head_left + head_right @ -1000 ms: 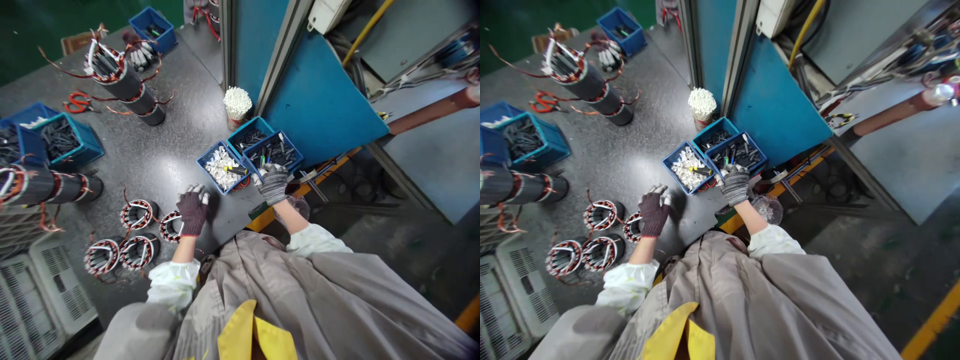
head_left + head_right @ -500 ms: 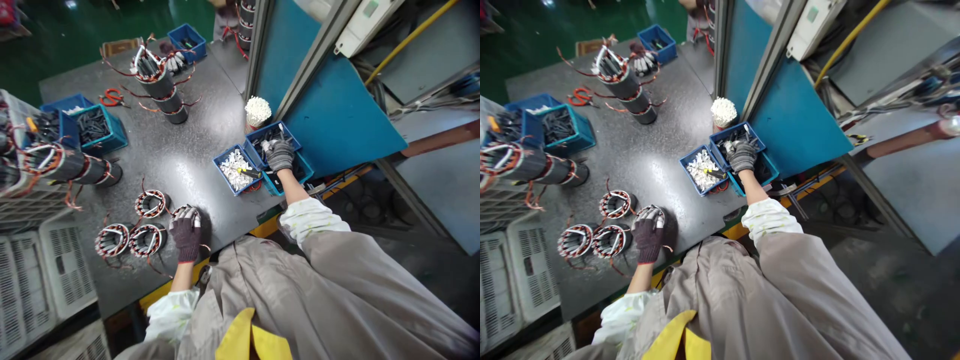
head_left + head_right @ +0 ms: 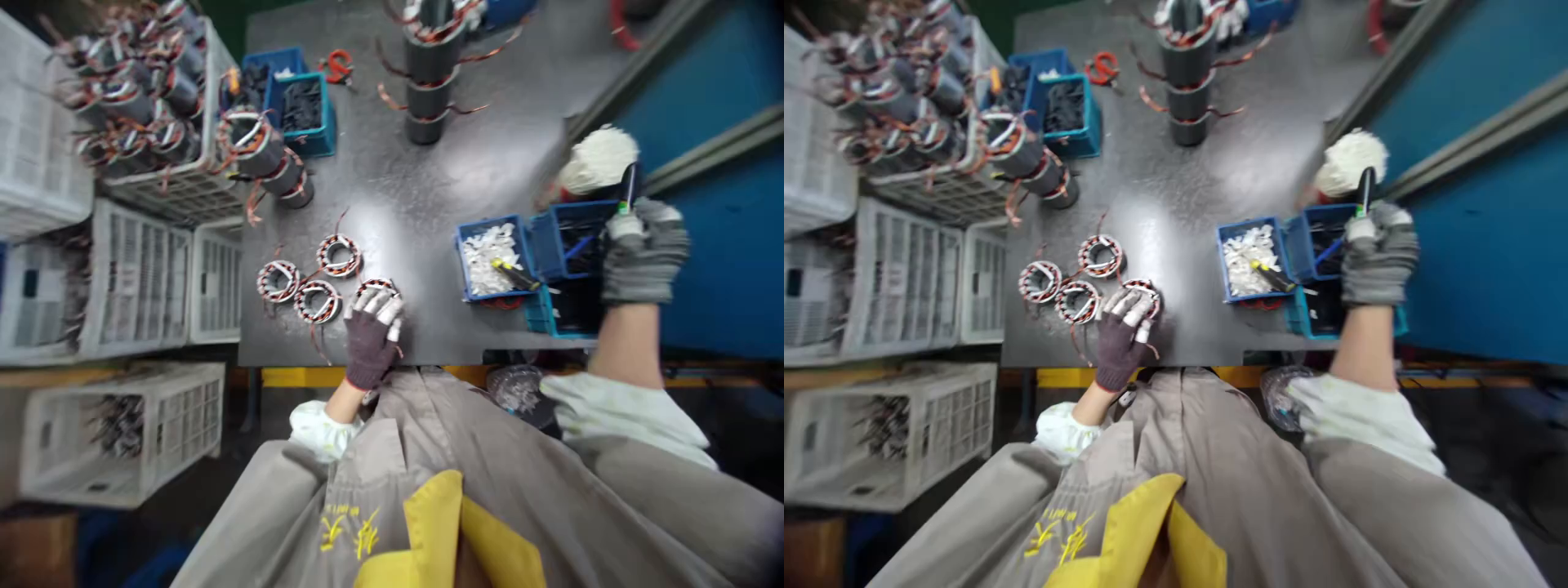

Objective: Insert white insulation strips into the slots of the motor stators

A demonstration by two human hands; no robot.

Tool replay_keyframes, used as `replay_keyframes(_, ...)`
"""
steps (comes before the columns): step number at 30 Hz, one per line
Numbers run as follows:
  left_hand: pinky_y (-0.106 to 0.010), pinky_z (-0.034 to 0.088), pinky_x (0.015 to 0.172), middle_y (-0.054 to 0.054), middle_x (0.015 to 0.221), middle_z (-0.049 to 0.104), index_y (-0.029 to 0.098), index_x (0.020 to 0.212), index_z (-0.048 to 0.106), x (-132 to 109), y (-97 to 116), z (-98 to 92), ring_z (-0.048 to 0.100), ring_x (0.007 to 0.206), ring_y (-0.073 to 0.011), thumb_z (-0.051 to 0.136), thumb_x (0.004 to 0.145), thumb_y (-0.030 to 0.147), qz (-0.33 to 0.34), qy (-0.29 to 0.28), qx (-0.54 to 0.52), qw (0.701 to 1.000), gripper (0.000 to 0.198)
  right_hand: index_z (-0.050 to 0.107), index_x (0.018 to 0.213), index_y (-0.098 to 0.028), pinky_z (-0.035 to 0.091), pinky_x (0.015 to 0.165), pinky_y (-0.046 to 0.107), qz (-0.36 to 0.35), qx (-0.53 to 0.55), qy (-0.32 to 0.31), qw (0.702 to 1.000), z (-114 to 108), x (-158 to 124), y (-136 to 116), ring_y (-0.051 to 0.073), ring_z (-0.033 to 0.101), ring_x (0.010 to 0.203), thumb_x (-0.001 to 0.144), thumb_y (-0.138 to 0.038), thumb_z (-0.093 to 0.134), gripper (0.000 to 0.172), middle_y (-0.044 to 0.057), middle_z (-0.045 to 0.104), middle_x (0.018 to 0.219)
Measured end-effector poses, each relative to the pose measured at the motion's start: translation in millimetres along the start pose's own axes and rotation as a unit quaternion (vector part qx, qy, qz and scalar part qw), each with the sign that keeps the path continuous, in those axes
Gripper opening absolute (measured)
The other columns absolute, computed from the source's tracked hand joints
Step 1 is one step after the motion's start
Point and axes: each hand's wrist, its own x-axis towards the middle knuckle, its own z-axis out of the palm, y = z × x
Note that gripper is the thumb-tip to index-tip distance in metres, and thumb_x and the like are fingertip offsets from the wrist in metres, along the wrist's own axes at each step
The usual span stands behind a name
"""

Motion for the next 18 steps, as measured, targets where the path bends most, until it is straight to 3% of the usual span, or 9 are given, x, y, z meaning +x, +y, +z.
replay_keyframes(1,-0.065,0.035,0.141,-0.012,0.162,0.073,0.032,0.151,0.077,0.7,5.1,-8.2,0.055,0.165,-0.036,0.057,0.114,0.037,0.017,-0.007,0.013,1.0,0.043,0.092,0.092,-0.03,0.066,0.102,0.039,-0.033,0.041,-0.039,0.998,3.9,-17.6,-8.6,0.029,0.087,0.114,0.107,-0.071,0.055,0.058,0.023,0.089,0.117)
replay_keyframes(3,-0.069,0.031,0.141,-0.011,0.164,0.072,0.038,0.152,0.077,3.5,12.1,-22.6,0.054,0.166,-0.0392,0.065,0.112,0.043,0.047,-0.046,0.031,0.997,0.042,0.094,0.105,-0.033,0.066,0.108,0.057,-0.096,0.138,-0.239,0.956,18.2,-59.1,-32.6,0.039,0.086,0.115,0.09,-0.078,0.078,0.05,0.02,0.089,0.123)
replay_keyframes(5,-0.067,0.04,0.136,-0.013,0.153,0.078,0.037,0.153,0.076,5.3,13.3,-33.5,0.064,0.155,-0.0394,0.068,0.112,0.045,0.061,-0.113,0.032,0.991,0.043,0.094,0.106,-0.032,0.07,0.1,0.061,-0.108,0.227,-0.466,0.848,38.2,-99.7,-62.2,0.041,0.086,0.102,0.08,-0.075,0.09,0.051,0.017,0.09,0.115)
replay_keyframes(6,-0.064,0.047,0.129,-0.014,0.143,0.082,0.034,0.154,0.076,4.7,11.5,-37.5,0.071,0.145,-0.0387,0.067,0.113,0.046,0.057,-0.149,0.03,0.987,0.044,0.094,0.106,-0.031,0.071,0.094,0.057,-0.091,0.261,-0.509,0.815,49.3,-116.4,-76.6,0.038,0.086,0.096,0.08,-0.073,0.092,0.05,0.015,0.09,0.109)
replay_keyframes(7,-0.06,0.054,0.12,-0.016,0.131,0.085,0.03,0.154,0.076,2.7,8.3,-40.5,0.078,0.133,-0.0379,0.065,0.114,0.048,0.047,-0.18,0.031,0.982,0.045,0.093,0.105,-0.029,0.072,0.086,0.05,-0.067,0.291,-0.522,0.799,60.4,-129.9,-89.8,0.034,0.084,0.089,0.08,-0.072,0.092,0.05,0.013,0.089,0.101)
replay_keyframes(10,-0.052,0.061,0.097,-0.018,0.107,0.086,0.02,0.15,0.077,-12.1,-4.4,-44.1,0.084,0.105,-0.0372,0.059,0.116,0.055,-0.017,-0.228,0.036,0.973,0.052,0.088,0.094,-0.026,0.061,0.063,0.035,0.011,0.359,-0.483,0.798,90.9,-154.1,-118.1,0.023,0.072,0.067,0.083,-0.074,0.087,0.05,0.006,0.079,0.077)
replay_keyframes(13,-0.049,0.061,0.095,-0.018,0.1,0.086,0.018,0.131,0.084,-32.5,-13.9,-45.7,0.083,0.099,-0.0368,0.065,0.112,0.059,-0.092,-0.223,-0.012,0.971,0.049,0.079,0.077,-0.026,0.06,0.065,0.036,0.043,0.392,-0.492,0.776,113.3,-168.0,-133.8,0.023,0.069,0.068,0.08,-0.077,0.086,0.051,0.005,0.072,0.071)
replay_keyframes(15,-0.046,0.062,0.092,-0.015,0.097,0.085,0.021,0.115,0.085,-42.1,-17.3,-49.7,0.082,0.098,-0.0351,0.071,0.107,0.06,-0.163,-0.212,-0.108,0.958,0.043,0.074,0.072,-0.028,0.062,0.069,0.039,0.07,0.414,-0.491,0.764,123.7,-177.6,-140.9,0.025,0.07,0.073,0.076,-0.078,0.087,0.052,0.005,0.071,0.071)
replay_keyframes(18,-0.04,0.064,0.084,-0.008,0.09,0.083,0.024,0.099,0.082,-45.7,-19.9,-58.4,0.079,0.089,-0.0292,0.078,0.098,0.064,-0.282,-0.21,-0.337,0.873,0.04,0.073,0.076,-0.029,0.063,0.068,0.042,0.126,0.442,-0.468,0.755,134.5,-192.0,-146.6,0.025,0.068,0.069,0.078,-0.078,0.084,0.05,0.005,0.07,0.071)
